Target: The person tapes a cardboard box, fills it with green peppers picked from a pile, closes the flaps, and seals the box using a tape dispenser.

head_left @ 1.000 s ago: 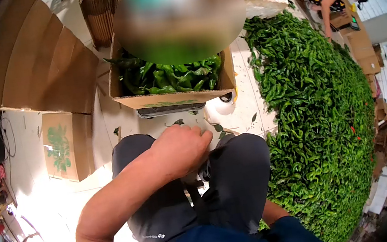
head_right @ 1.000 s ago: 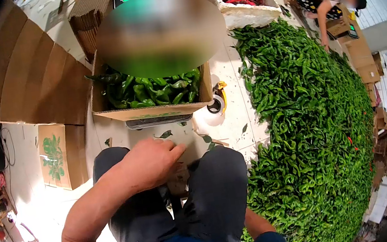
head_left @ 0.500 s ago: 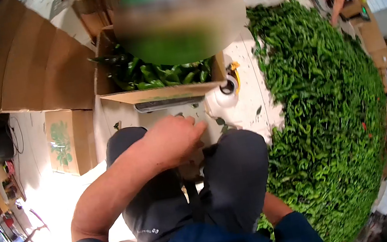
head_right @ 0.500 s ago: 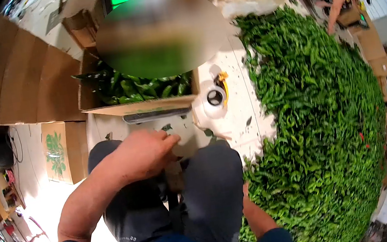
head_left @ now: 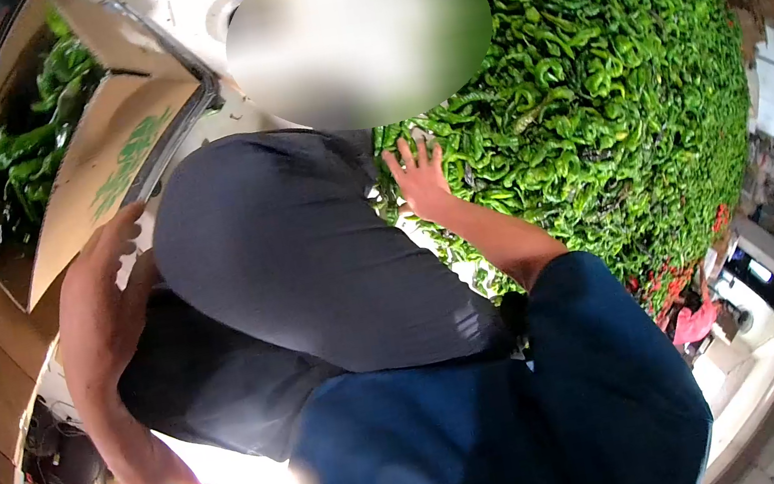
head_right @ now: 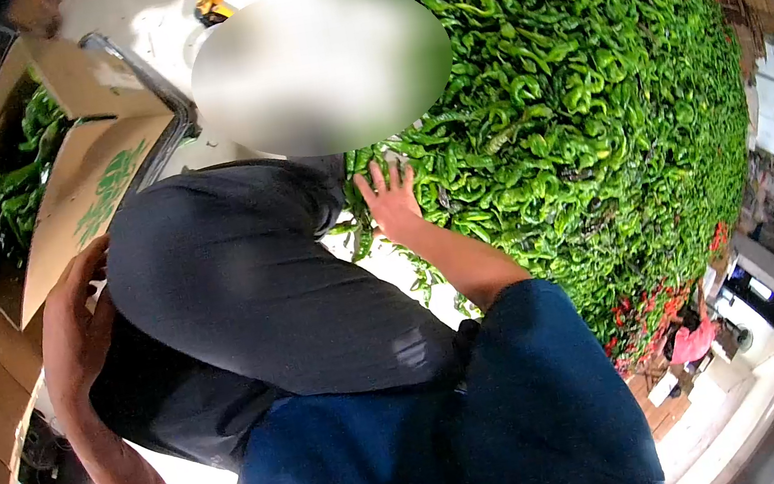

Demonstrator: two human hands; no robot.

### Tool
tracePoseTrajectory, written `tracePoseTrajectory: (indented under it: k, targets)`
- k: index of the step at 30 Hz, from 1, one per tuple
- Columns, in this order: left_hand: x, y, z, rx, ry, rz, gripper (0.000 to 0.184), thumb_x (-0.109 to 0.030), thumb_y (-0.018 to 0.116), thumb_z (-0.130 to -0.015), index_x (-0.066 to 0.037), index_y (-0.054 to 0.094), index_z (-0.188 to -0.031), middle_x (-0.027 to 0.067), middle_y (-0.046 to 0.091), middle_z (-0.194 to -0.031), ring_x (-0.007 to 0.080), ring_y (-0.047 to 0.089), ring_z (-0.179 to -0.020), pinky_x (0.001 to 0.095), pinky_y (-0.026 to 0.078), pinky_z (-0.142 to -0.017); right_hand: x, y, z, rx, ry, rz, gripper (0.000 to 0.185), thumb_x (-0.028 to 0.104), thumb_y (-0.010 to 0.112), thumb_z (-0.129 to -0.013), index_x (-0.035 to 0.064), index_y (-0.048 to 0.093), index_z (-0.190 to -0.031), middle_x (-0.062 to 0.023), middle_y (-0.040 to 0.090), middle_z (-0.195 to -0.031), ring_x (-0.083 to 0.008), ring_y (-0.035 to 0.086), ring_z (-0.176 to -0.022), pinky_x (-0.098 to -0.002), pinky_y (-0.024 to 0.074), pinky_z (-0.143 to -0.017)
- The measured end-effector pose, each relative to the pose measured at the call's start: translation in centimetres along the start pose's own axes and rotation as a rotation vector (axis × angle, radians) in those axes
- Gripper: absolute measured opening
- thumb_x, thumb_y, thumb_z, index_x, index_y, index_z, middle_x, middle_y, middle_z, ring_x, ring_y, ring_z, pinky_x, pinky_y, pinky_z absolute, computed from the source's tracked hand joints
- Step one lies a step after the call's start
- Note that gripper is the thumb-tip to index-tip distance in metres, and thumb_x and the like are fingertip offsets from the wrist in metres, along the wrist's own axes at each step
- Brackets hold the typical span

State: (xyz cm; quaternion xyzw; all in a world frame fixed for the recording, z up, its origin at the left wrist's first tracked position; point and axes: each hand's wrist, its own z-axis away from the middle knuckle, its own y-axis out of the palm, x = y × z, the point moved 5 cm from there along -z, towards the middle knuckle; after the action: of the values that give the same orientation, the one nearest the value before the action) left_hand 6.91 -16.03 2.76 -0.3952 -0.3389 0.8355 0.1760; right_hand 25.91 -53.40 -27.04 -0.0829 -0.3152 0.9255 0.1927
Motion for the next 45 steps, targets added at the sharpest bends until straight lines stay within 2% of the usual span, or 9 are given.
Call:
tracePoseTrajectory:
  k: [4,7,12,23,28,31,35,39,45]
  targets:
    - [-1.0,0.3,-0.6,0.031,-0.037,-0.051,0.052,0.000,0.068,-0.086,-0.010,0.059,-0.137,0.0167,0.068,-0.118,0.0307,0.066,-0.105,0.0399,0.052,-0.090,-1.0,1.5,-1.6,-0.057,-0.082,0.023,0.089,0.024,0.068,-0.088,0.0152,0.020,-0.162,-0.0236,0.022,-0.164,-0.0524,0.030,-0.144,-0.0689,0.0223,-0.115]
    - [-1.0,0.3,-0.9,0.029,-0.020,-0.029,0.053,0.002,0.067,-0.086,-0.010,0.059,-0.137,0.0166,0.068,-0.117,0.0300,0.066,-0.104,0.0396,0.052,-0.090,-1.8,-0.5,-2.2,0.048,-0.024,-0.198,0.087,0.027,0.070,-0.087,0.0135,0.025,-0.159,-0.0236,0.028,-0.161,-0.0505,0.036,-0.141,-0.0658,0.0242,-0.116]
    - [-1.5,0.5,-1.6,0.027,0.005,-0.013,0.054,0.004,0.066,-0.085,-0.010,0.058,-0.137,0.0160,0.069,-0.117,0.0301,0.067,-0.103,0.0393,0.052,-0.090,-3.6,-3.4,-4.5,-0.216,0.330,-0.506,0.107,0.046,0.081,-0.078,0.0125,0.020,-0.160,-0.0254,0.027,-0.157,-0.0478,0.044,-0.134,-0.0561,0.0474,-0.102]
    - [-1.6,0.8,-2.1,0.053,-0.037,-0.040,0.052,-0.002,0.066,-0.087,-0.010,0.058,-0.138,0.0155,0.069,-0.121,0.0292,0.067,-0.105,0.0383,0.052,-0.089,-4.2,-7.8,-8.3,-0.129,0.322,-0.293,0.110,0.042,0.081,-0.079,0.0143,0.014,-0.162,-0.0187,0.029,-0.158,-0.0399,0.041,-0.139,-0.0547,0.0438,-0.107]
    - [-1.3,0.7,-2.1,0.056,0.003,-0.015,0.051,-0.004,0.065,-0.088,-0.010,0.058,-0.138,0.0153,0.069,-0.122,0.0291,0.066,-0.107,0.0368,0.051,-0.090,-3.3,-5.8,-8.9,-0.238,0.344,-0.546,0.064,0.025,0.070,-0.083,0.0085,0.047,-0.141,-0.0144,0.037,-0.149,-0.0355,0.037,-0.139,-0.0619,0.0384,-0.109]
    - [-1.5,0.6,-2.0,0.047,0.016,-0.018,0.050,-0.005,0.066,-0.088,-0.008,0.058,-0.138,0.0151,0.069,-0.123,0.0270,0.066,-0.108,0.0356,0.051,-0.091,-3.6,-4.2,-7.7,-0.204,0.338,-0.591,0.061,0.028,0.069,-0.084,0.0080,0.049,-0.138,-0.0138,0.041,-0.145,-0.0357,0.038,-0.138,-0.0616,0.0381,-0.109]
    - [-0.4,1.0,-1.7,0.054,-0.055,0.124,0.049,-0.006,0.067,-0.089,-0.006,0.059,-0.137,0.0150,0.069,-0.124,0.0243,0.065,-0.108,0.0351,0.050,-0.093,-3.7,-4.3,-5.4,-0.140,0.099,-0.575,0.080,0.038,0.073,-0.081,0.0080,0.043,-0.148,-0.0157,0.032,-0.158,-0.0367,0.030,-0.147,-0.0636,0.0331,-0.113]
    - [-0.6,1.0,-1.6,0.051,-0.028,0.088,0.048,-0.006,0.067,-0.089,-0.006,0.059,-0.136,0.0145,0.069,-0.123,0.0242,0.065,-0.105,0.0356,0.050,-0.093,-1.6,-4.3,-3.0,0.025,0.253,-0.401,0.116,0.053,0.083,-0.075,0.0118,0.018,-0.161,-0.0174,0.015,-0.167,-0.0398,0.023,-0.151,-0.0658,0.0351,-0.112]
    - [0.9,1.5,-2.1,0.063,-0.083,0.188,0.046,-0.008,0.066,-0.090,-0.005,0.059,-0.136,0.0150,0.069,-0.122,0.0255,0.065,-0.104,0.0352,0.050,-0.091,1.5,0.2,-5.8,-0.106,0.427,-0.650,0.126,0.038,0.088,-0.071,0.0111,0.005,-0.162,-0.0189,0.003,-0.168,-0.0519,0.018,-0.149,-0.0602,0.0486,-0.104]
